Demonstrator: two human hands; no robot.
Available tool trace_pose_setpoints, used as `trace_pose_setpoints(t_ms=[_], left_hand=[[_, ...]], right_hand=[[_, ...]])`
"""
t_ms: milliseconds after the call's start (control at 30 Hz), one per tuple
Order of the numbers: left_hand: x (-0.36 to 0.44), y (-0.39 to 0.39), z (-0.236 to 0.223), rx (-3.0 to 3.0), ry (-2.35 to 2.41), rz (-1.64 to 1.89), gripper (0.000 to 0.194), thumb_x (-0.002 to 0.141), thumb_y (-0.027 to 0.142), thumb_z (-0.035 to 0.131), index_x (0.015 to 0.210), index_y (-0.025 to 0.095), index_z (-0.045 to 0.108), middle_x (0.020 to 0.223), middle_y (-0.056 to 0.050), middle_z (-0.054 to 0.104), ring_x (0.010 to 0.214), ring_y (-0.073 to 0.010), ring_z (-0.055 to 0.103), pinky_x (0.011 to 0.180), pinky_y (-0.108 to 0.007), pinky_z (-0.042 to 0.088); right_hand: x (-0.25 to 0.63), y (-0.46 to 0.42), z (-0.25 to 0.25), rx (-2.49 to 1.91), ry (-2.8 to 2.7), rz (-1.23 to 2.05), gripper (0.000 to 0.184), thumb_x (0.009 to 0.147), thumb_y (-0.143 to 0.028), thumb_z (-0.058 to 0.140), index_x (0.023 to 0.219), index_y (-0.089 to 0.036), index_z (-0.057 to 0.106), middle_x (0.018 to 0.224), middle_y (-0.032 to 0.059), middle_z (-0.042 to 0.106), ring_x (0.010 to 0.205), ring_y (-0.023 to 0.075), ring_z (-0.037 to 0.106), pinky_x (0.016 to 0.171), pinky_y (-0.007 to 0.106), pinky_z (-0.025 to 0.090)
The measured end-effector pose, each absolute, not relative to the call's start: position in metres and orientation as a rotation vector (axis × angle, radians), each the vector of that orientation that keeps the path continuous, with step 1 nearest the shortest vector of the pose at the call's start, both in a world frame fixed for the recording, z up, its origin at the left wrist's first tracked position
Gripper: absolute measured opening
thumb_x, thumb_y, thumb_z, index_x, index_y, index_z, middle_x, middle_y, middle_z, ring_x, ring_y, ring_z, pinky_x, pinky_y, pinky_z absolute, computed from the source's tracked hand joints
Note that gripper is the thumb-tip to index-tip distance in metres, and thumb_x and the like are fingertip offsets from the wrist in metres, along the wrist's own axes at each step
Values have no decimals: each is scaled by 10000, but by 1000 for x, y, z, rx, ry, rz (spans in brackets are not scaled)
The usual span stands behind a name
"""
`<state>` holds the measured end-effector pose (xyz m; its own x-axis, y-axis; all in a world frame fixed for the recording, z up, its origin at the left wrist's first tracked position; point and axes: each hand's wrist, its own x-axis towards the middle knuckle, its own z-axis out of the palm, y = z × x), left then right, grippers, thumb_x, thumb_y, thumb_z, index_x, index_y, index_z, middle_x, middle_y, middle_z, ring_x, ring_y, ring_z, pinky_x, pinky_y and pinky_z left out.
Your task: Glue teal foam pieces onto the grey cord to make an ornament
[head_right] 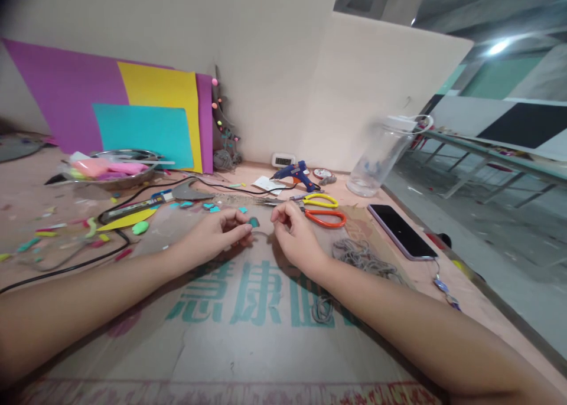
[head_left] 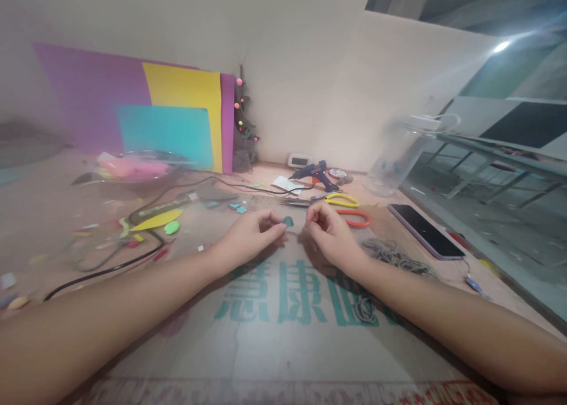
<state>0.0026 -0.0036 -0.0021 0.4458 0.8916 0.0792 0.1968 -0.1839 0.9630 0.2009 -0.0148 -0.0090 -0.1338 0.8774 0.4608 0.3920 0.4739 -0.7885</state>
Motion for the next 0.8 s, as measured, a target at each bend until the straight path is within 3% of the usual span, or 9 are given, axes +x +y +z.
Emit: trace_pose_setpoints(t_ms=[233,367,433,567,800], left_hand=[[0,-3,-5,1694,941,845,200,860,354,590,844,159,554,727,-22,690,632,-121,642,555,-201,458],[1,-1,-5,1703,928,856,196,857,351,594,843,158,558,704,-7,678,620,-118,633,571,-207,461],[1,0,-5,1711,919,862,200,857,354,594,844,157,566,698,-5,675,633,-122,636,593,-214,467],[0,0,-7,1742,918,856,209,866,367,585,843,159,576,701,-8,679,641,-125,631,601,-219,465],[-1,0,-8,1737,923,857,214,870,378,583,849,166,569,712,-12,692,651,-131,642,584,-213,462]], right_hand=[[200,-18,-5,-1066,-1702,651,92,807,-121,481,813,-213,476,722,-25,474,664,135,463,638,274,388],[197,-19,0,-1127,-1573,854,116,826,-270,572,914,-207,532,684,-38,541,584,122,489,555,257,382],[196,-19,3,-1172,-1555,871,146,818,-326,600,873,-194,574,669,-33,569,565,116,498,550,258,392],[196,-19,7,-1200,-1633,750,191,852,-336,580,752,-177,619,674,-7,624,632,126,563,639,269,443],[197,-18,2,-1141,-1676,736,128,855,-233,545,905,-184,652,800,18,664,775,150,617,781,300,470]])
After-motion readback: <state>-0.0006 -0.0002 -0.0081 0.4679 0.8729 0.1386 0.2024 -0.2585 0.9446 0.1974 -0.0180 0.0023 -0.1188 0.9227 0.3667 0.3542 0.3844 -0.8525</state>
